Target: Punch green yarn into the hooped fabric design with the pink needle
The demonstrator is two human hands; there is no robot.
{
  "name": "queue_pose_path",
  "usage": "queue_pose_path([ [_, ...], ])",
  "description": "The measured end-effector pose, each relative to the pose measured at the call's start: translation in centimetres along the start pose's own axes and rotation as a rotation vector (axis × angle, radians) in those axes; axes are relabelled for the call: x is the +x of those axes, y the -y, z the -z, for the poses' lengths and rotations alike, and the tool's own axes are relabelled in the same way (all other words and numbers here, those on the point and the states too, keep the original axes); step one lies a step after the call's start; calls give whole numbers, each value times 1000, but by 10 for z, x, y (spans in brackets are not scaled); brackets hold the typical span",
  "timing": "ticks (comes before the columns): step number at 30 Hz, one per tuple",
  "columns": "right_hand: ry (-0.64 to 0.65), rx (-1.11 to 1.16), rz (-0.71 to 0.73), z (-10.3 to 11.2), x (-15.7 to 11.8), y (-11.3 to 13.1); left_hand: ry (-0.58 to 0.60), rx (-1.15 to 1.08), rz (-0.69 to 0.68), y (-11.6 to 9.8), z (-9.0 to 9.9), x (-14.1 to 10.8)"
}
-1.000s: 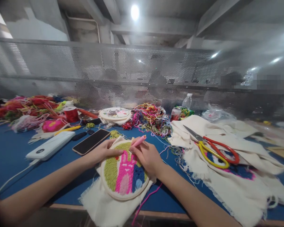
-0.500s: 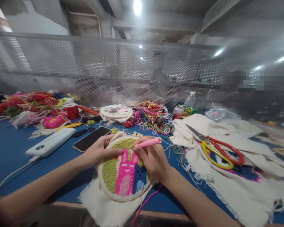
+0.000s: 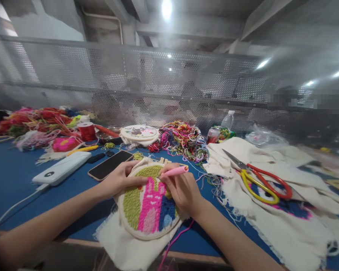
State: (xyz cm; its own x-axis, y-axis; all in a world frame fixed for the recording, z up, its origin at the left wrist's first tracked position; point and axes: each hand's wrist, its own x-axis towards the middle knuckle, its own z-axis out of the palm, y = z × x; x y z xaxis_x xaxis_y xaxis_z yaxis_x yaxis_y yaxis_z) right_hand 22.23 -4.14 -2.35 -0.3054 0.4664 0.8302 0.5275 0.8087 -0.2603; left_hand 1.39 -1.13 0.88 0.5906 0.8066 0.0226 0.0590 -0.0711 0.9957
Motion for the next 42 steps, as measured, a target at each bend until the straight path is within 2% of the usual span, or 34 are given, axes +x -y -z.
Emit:
queue_pose_path([
  [3,60,46,31,1,1,-2,12,-7,-8,2,2,1],
  [8,42,98,-36,-1,1,-5,34,-36,-18,8,4,2],
  [16,110,5,-83,-5,1,-4,24,-68,-13,7,3,2],
  [20,127,-81,-31,-5,2,-2,-17,-33,37,8,3,4],
  [24,157,-137,-5,-6,2,0,-5,-19,48,12,5,7],
  [30,90,56,-334,-6,5,-8,-54,-46,60,15,6,11],
  [33,123,134,-390,-4,8,-12,-29,-65,43,16,6,11],
  [37,122,104,-381,-6,6,-11,-21,-91,43,17,7,12],
  [42,117,93,-288,-10,4,-9,-33,-140,82,17,5,12],
])
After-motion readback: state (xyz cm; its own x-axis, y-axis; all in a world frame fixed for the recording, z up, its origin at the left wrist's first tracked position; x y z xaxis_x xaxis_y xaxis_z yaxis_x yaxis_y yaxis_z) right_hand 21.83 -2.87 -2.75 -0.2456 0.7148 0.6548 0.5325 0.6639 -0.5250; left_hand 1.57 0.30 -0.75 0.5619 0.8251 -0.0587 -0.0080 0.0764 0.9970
